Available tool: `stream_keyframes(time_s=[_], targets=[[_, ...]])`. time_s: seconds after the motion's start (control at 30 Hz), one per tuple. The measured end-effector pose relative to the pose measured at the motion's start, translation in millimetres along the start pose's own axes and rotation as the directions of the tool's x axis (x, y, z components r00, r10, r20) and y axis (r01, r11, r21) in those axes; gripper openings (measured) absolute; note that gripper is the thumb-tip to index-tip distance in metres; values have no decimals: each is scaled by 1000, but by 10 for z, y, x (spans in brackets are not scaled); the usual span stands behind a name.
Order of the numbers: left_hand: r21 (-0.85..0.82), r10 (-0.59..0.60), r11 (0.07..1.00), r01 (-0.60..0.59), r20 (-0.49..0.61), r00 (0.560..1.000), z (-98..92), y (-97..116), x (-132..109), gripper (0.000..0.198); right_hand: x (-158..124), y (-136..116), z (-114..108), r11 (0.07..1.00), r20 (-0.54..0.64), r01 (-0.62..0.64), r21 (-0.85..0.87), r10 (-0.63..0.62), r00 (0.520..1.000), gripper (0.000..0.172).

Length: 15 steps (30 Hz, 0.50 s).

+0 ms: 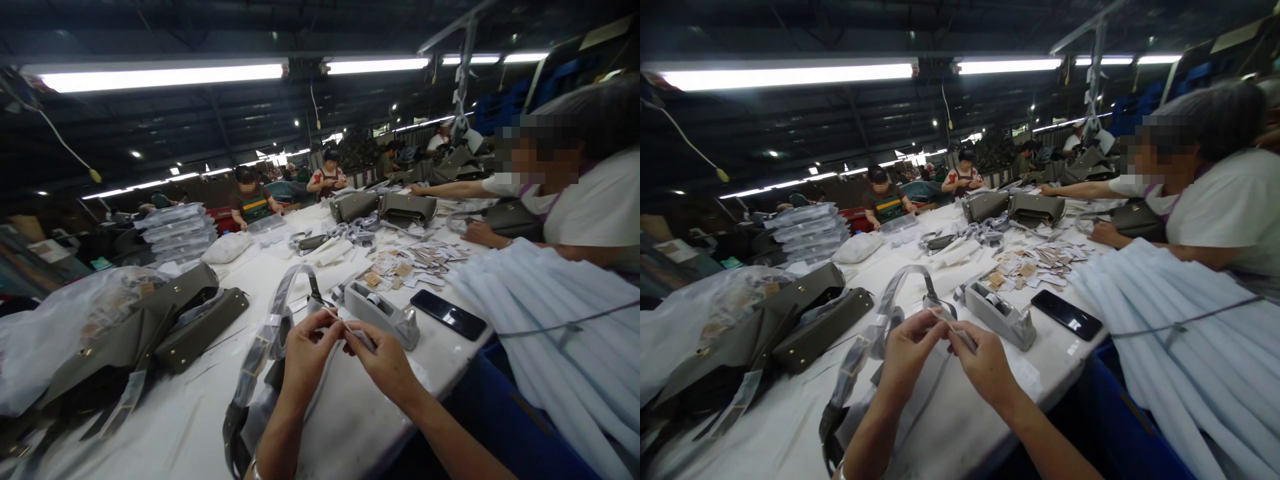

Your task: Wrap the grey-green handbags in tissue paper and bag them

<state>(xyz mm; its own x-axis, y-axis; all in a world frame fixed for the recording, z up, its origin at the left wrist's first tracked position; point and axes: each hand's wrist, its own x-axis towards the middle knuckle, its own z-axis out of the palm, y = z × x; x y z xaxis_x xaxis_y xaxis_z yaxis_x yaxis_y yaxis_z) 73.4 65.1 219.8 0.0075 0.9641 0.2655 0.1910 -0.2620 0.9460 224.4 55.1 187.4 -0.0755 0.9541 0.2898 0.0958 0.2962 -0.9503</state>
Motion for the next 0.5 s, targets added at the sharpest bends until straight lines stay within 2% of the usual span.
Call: stream_keyframes(time_s=[0.17,0.4,0.5], targets=[[2,-18,1000,18,-17,1000,14,-38,1,34,3,13,-13,998,32,54,-13,-54,998,33],[-93,-62,994,65,31,998,18,-57,-11,43,15,-21,4,1000,39,30,8,-31,999,40],[-88,-51,995,50,-8,999,11,-167,-13,42,25,31,61,1000,7,13,-11,-13,1000,44]])
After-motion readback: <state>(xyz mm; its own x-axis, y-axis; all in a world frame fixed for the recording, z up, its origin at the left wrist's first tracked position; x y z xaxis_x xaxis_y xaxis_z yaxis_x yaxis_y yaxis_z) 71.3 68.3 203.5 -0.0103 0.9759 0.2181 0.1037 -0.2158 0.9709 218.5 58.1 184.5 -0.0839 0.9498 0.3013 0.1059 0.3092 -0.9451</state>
